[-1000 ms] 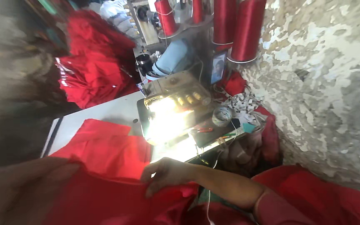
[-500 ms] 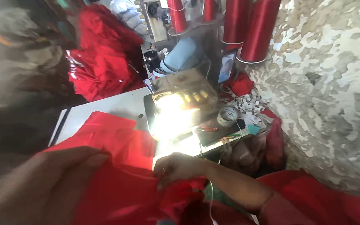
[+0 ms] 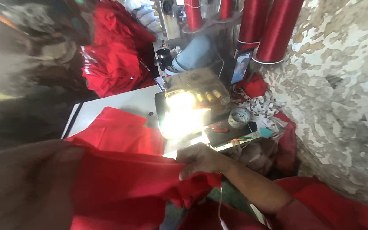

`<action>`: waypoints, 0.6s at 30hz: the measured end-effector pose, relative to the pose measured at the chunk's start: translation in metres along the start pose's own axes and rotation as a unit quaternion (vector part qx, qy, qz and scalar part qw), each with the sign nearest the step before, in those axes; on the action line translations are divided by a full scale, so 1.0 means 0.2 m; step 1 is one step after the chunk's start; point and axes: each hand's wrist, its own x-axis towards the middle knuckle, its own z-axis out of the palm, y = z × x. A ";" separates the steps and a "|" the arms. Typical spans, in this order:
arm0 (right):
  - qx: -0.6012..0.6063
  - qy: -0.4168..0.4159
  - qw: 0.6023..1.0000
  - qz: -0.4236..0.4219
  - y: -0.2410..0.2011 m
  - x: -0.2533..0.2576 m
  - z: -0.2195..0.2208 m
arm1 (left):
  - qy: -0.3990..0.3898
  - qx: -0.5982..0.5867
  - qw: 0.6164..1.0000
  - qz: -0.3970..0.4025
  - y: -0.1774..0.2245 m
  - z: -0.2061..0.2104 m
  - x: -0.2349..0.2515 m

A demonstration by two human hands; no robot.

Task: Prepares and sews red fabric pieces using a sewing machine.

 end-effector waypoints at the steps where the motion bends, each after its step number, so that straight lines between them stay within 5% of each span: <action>1: -0.012 0.014 1.000 -0.019 -0.01 0.00 0.00 | 0.016 -0.013 1.000 -0.008 0.09 0.00 0.02; 4: -0.055 0.009 0.996 -0.072 -0.03 -0.02 -0.03 | 0.111 -0.076 0.989 -0.059 0.24 0.05 0.01; 7: -0.089 -0.010 0.992 -0.085 -0.04 -0.04 -0.06 | 0.192 -0.123 0.973 -0.027 0.27 0.12 0.00; 18: -0.269 0.073 0.948 -0.156 -0.04 -0.11 0.01 | 0.272 -0.144 0.951 -0.011 0.23 0.26 -0.18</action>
